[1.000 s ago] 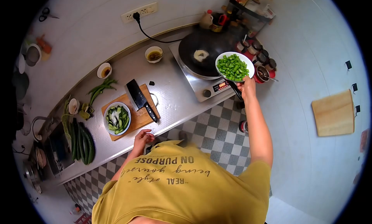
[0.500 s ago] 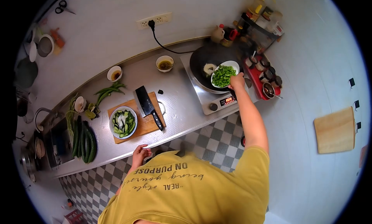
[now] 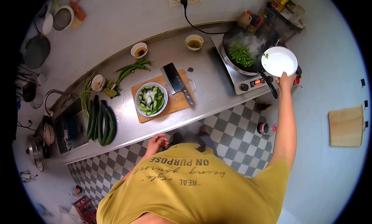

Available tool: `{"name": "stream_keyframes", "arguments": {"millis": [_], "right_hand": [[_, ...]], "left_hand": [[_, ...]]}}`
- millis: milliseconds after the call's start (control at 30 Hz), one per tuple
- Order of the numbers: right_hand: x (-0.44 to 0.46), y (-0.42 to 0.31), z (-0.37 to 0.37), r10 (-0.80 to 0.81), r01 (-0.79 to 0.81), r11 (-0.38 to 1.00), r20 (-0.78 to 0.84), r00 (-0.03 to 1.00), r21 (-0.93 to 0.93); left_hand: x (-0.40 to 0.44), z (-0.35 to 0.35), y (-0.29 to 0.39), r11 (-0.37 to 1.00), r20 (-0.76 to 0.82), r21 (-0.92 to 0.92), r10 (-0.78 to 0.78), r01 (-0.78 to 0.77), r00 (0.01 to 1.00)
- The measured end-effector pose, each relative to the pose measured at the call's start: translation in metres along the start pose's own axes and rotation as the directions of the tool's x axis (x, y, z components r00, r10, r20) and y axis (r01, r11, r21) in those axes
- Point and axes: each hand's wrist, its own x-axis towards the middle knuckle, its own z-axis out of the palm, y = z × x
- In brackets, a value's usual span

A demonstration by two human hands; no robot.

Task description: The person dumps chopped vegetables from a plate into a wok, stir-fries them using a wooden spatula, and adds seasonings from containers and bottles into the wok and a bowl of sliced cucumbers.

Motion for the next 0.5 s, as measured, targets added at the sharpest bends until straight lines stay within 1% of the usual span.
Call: {"name": "stream_keyframes", "arguments": {"millis": [33,100,133,233,300,367,433,467,500], "right_hand": [[-0.02,0.013,-0.02,0.083,-0.106,0.971,0.113,0.99,0.213],[-0.06,0.058,-0.044,0.183,-0.286,0.871,0.276,0.943,0.399],[-0.095,0.064,-0.05,0.295,-0.393,0.818,0.282,0.913,0.419],[-0.189,0.072,-0.053,0.383,-0.59,0.66,0.467,0.797,0.466],[-0.229,0.091,-0.04,0.371,-0.601,0.628,0.489,0.789,0.494],[-0.265,0.089,-0.028,0.311,-0.557,0.682,0.502,0.807,0.474],[-0.289,0.089,-0.02,0.275,-0.524,0.687,0.488,0.828,0.503],[-0.297,0.085,-0.025,0.228,-0.509,0.708,0.524,0.821,0.49],[-0.297,0.091,-0.028,0.259,-0.527,0.712,0.524,0.811,0.464]], "left_hand": [[-0.004,-0.005,-0.003,1.0,0.042,-0.006,-0.017,0.017,0.999],[-0.012,-0.01,0.002,1.0,0.066,0.004,-0.013,0.012,0.998],[-0.015,-0.009,0.006,1.0,0.08,0.006,-0.001,0.001,0.997],[-0.029,-0.009,0.009,0.999,0.058,0.019,0.035,-0.036,0.998],[-0.043,-0.005,0.008,0.998,0.028,0.038,0.044,-0.045,0.999],[-0.056,-0.009,-0.004,0.997,-0.02,0.077,0.033,-0.032,0.999],[-0.079,-0.012,-0.006,0.997,-0.014,0.072,0.038,-0.037,0.999],[-0.095,-0.013,-0.008,0.997,-0.002,0.07,0.029,-0.029,1.0],[-0.103,-0.013,-0.01,0.998,0.015,0.059,0.035,-0.036,0.999]]}}
